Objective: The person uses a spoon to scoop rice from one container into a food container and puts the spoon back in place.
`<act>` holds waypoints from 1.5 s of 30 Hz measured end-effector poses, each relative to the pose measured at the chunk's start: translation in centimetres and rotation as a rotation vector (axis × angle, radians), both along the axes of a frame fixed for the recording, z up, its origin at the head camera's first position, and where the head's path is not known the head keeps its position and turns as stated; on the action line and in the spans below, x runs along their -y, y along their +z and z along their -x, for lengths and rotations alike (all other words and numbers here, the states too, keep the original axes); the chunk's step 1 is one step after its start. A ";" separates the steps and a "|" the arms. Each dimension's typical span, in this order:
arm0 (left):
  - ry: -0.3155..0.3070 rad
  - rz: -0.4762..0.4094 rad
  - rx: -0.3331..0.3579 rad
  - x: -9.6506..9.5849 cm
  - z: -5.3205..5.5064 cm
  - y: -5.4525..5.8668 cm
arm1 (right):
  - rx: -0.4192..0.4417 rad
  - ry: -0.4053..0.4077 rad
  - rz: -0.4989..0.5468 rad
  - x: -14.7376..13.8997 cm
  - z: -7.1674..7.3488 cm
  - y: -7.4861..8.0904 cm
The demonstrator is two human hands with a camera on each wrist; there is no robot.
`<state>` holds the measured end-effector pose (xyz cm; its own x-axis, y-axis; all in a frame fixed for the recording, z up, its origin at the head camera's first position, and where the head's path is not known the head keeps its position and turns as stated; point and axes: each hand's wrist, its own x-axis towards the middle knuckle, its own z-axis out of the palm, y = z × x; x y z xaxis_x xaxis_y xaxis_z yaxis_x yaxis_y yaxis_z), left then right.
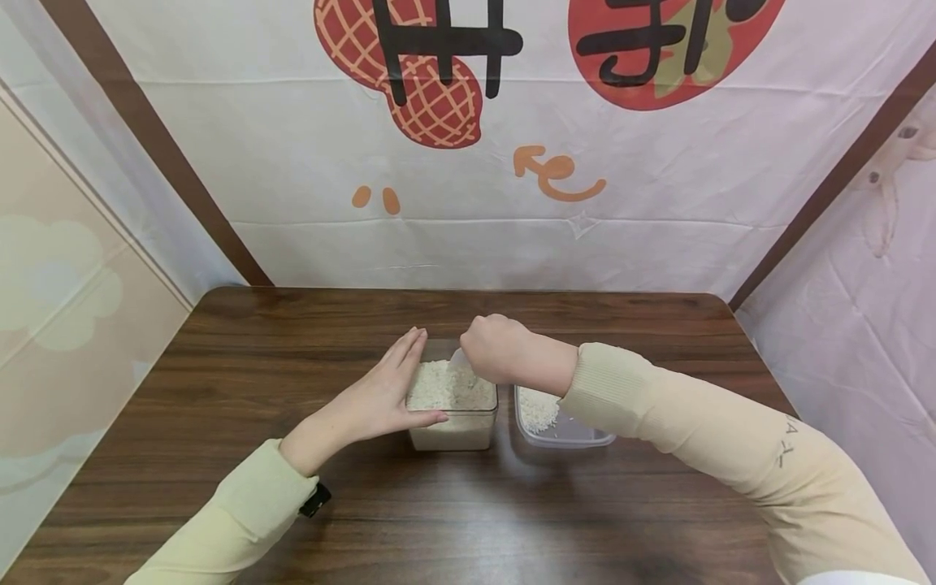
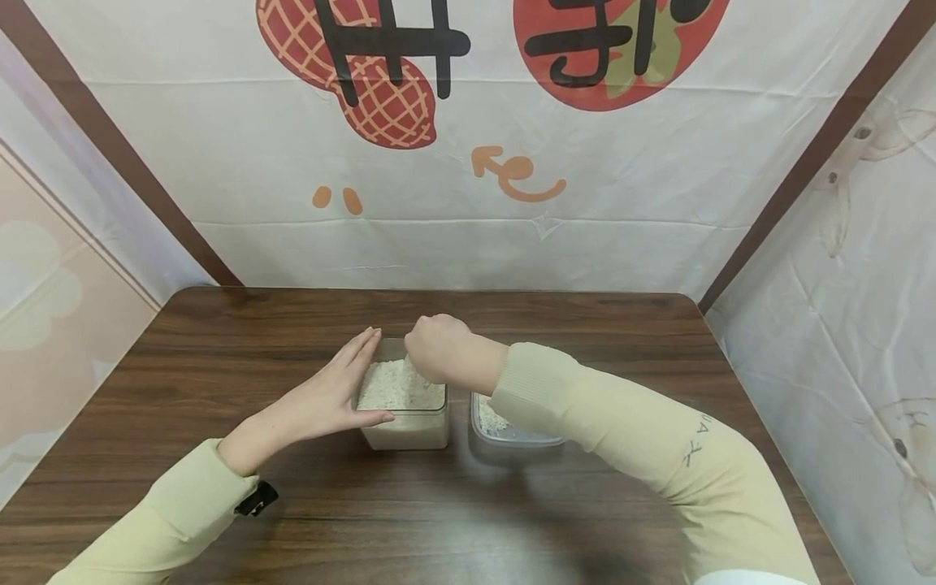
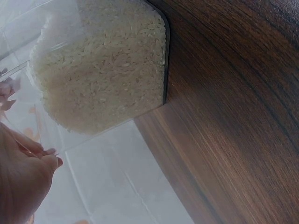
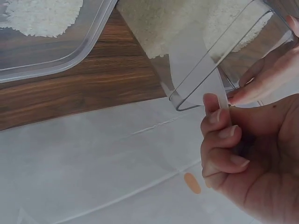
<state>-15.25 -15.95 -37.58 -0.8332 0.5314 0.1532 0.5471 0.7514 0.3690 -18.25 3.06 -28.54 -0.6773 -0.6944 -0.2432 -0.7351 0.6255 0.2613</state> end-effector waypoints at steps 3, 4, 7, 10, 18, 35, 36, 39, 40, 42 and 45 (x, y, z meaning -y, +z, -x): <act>0.000 0.001 -0.001 0.0 0.0 0.1 | 0.007 -0.004 0.000 0.0 0.1 0.1; 0.000 0.000 -0.001 0.0 0.0 0.1 | 0.012 -0.008 0.006 0.0 0.1 0.1; 0.003 -0.001 0.002 0.1 0.0 0.2 | 0.029 -0.001 0.007 -0.1 0.3 0.1; 0.003 -0.004 0.007 0.0 0.0 0.2 | 0.045 0.008 0.000 -0.2 0.6 0.1; -0.005 -0.003 0.014 0.0 0.0 0.1 | 0.097 0.002 -0.004 -0.4 1.0 0.2; -0.006 0.010 0.024 -0.1 0.0 0.2 | 0.282 -0.149 0.030 -0.5 1.6 0.6; -0.008 0.009 0.026 -0.1 0.0 0.2 | 0.290 -0.160 0.034 -0.5 1.6 0.7; 0.000 0.012 0.037 -0.1 0.0 0.2 | 0.309 -0.170 0.042 -0.6 1.6 0.9; 0.001 0.014 0.039 0.0 0.0 0.2 | 0.310 -0.165 0.044 -0.6 1.6 1.0; 0.004 0.019 0.045 0.0 0.0 0.3 | 0.318 -0.159 0.046 -0.7 1.6 1.1; 0.006 0.024 0.049 0.1 0.0 0.3 | 0.330 -0.152 0.047 -0.6 1.5 1.2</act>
